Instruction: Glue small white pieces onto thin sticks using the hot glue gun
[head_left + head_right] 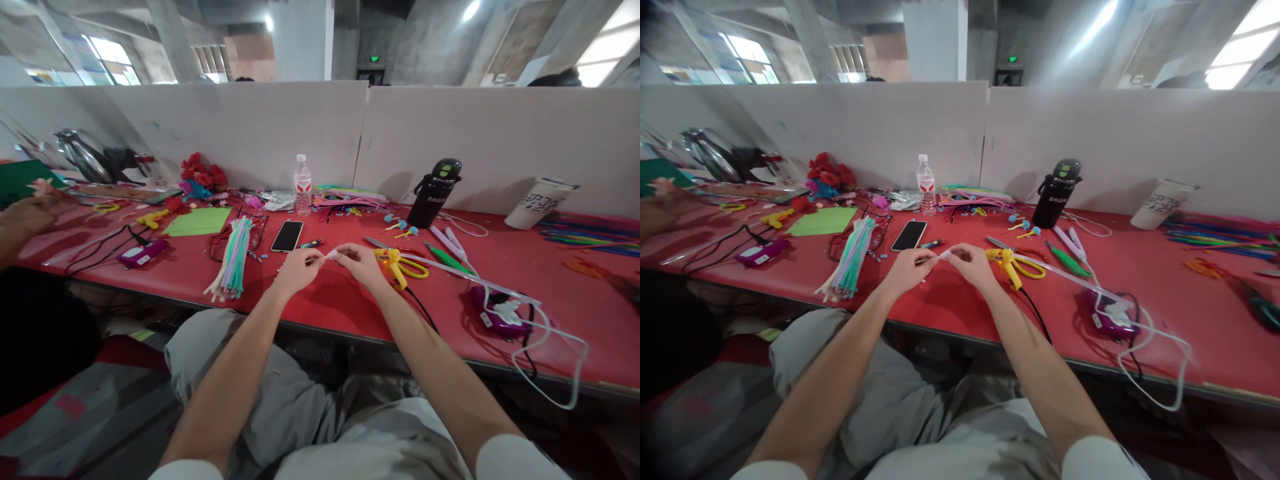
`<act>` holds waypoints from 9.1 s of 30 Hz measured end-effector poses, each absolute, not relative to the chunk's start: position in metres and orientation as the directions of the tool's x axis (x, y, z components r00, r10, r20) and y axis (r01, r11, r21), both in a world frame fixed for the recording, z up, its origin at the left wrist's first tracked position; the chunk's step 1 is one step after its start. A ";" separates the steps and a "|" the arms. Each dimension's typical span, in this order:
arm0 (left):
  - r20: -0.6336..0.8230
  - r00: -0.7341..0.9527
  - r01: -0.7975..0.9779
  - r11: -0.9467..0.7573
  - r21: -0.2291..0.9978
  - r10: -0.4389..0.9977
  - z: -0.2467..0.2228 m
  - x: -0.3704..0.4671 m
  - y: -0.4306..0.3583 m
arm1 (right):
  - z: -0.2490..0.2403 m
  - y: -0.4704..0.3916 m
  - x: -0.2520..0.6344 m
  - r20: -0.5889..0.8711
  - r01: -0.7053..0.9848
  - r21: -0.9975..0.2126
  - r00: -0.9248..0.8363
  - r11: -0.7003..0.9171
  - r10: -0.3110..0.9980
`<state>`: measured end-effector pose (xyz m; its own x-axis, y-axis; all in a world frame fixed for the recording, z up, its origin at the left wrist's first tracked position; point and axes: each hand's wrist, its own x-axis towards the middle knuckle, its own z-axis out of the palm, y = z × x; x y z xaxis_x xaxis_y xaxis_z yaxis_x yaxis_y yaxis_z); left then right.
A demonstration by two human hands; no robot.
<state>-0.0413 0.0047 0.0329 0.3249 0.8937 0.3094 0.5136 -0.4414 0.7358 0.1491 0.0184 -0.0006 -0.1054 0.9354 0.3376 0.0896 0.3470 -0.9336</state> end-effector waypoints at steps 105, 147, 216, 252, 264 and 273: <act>0.386 0.322 0.665 -0.497 0.558 0.864 0.016 -0.043 0.018 | -0.015 -0.008 0.215 0.151 0.369 -0.896 -0.273 0.249 0.950; 0.415 0.137 0.634 -0.402 0.661 0.899 0.044 -0.085 0.026 | 0.004 0.007 0.072 0.162 0.740 -0.391 -0.530 0.547 0.833; 0.384 0.166 0.432 -0.417 0.800 0.908 0.009 -0.023 0.011 | -0.009 0.013 0.122 0.158 -0.237 -0.967 -0.247 0.099 0.956; 0.469 0.235 0.791 -0.448 0.416 0.851 0.018 -0.032 0.003 | -0.006 0.024 0.140 0.446 0.243 -0.867 -0.016 0.436 0.895; 0.472 0.249 0.780 -0.464 0.419 0.846 0.013 -0.033 0.008 | -0.007 0.024 0.142 0.487 0.323 -0.828 0.013 0.457 0.873; 0.497 0.263 0.739 -0.504 0.448 0.827 0.015 -0.036 0.010 | -0.004 0.023 0.141 0.455 0.330 -0.849 0.060 0.412 0.889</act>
<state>-0.0361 0.0096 0.0148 0.2629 0.8270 0.4970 0.7386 -0.5039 0.4479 0.1412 0.0229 -0.0040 0.0602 0.8886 0.4546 0.3297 0.4122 -0.8493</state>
